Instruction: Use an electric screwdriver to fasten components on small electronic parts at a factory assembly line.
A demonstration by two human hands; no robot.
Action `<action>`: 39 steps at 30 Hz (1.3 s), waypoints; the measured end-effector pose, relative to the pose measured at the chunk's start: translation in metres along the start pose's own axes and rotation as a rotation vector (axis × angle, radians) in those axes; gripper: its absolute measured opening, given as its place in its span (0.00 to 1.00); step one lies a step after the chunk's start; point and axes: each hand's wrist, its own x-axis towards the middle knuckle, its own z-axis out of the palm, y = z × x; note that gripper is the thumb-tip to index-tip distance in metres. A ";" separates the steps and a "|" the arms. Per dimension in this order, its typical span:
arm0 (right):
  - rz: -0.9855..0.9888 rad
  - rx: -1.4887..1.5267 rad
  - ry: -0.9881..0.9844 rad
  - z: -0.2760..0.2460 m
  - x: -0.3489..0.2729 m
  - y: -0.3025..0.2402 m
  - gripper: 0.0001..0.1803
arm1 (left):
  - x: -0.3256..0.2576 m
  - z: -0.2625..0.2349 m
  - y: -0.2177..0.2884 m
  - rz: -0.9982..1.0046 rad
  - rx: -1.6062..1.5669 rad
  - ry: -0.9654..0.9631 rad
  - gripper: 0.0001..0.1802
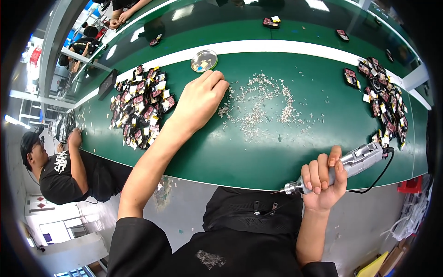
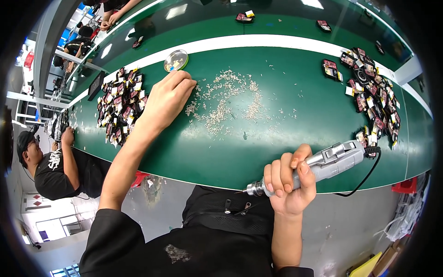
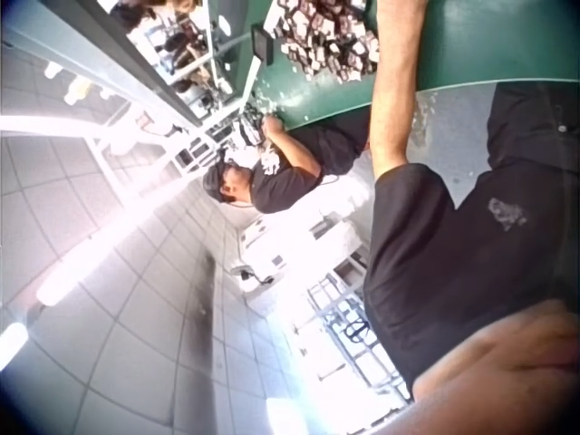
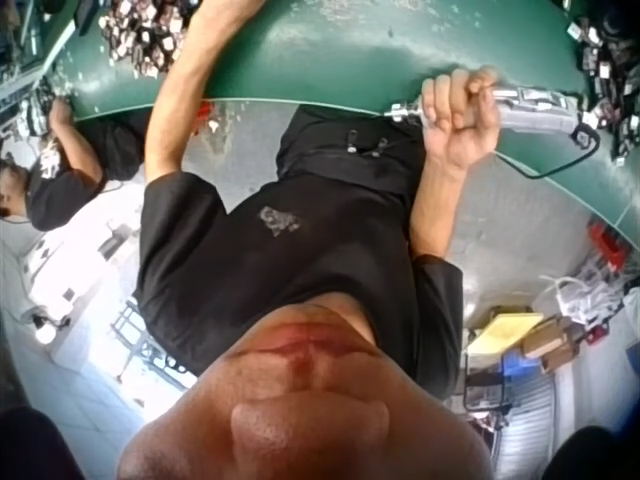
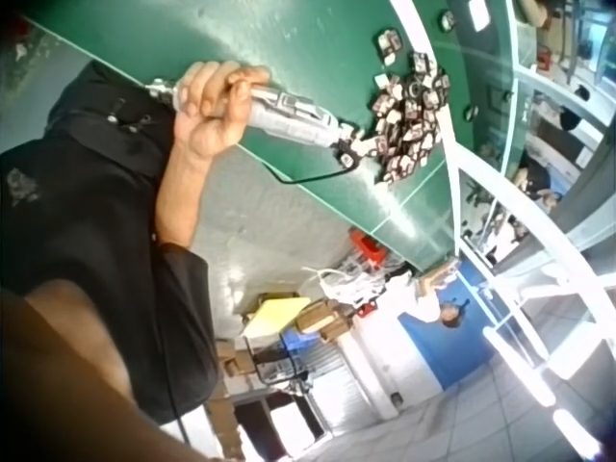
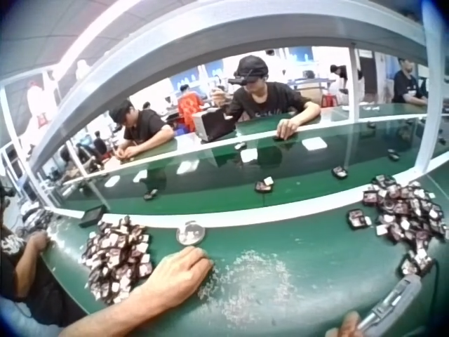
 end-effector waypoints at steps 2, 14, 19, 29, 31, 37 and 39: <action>0.003 0.003 -0.008 0.000 -0.001 -0.001 0.07 | -0.001 0.001 -0.001 -0.048 -0.040 0.029 0.07; -0.063 0.009 0.017 0.005 0.002 -0.001 0.08 | -0.046 -0.030 0.099 -0.427 -1.060 0.052 0.03; -0.186 0.070 -0.035 0.044 0.004 -0.007 0.08 | -0.057 -0.027 0.141 -0.589 -1.613 0.058 0.07; -0.270 0.046 -0.002 0.058 0.006 -0.004 0.07 | -0.059 -0.020 0.161 -0.583 -1.916 0.073 0.10; -0.270 0.044 0.003 0.057 0.006 -0.005 0.07 | -0.059 -0.021 0.161 -0.593 -1.927 0.069 0.10; -0.255 0.023 0.003 0.054 0.006 -0.005 0.07 | -0.059 -0.018 0.160 -0.631 -2.005 0.016 0.12; -0.230 0.011 -0.022 0.053 0.006 -0.006 0.07 | -0.059 -0.016 0.160 -0.635 -2.022 -0.008 0.13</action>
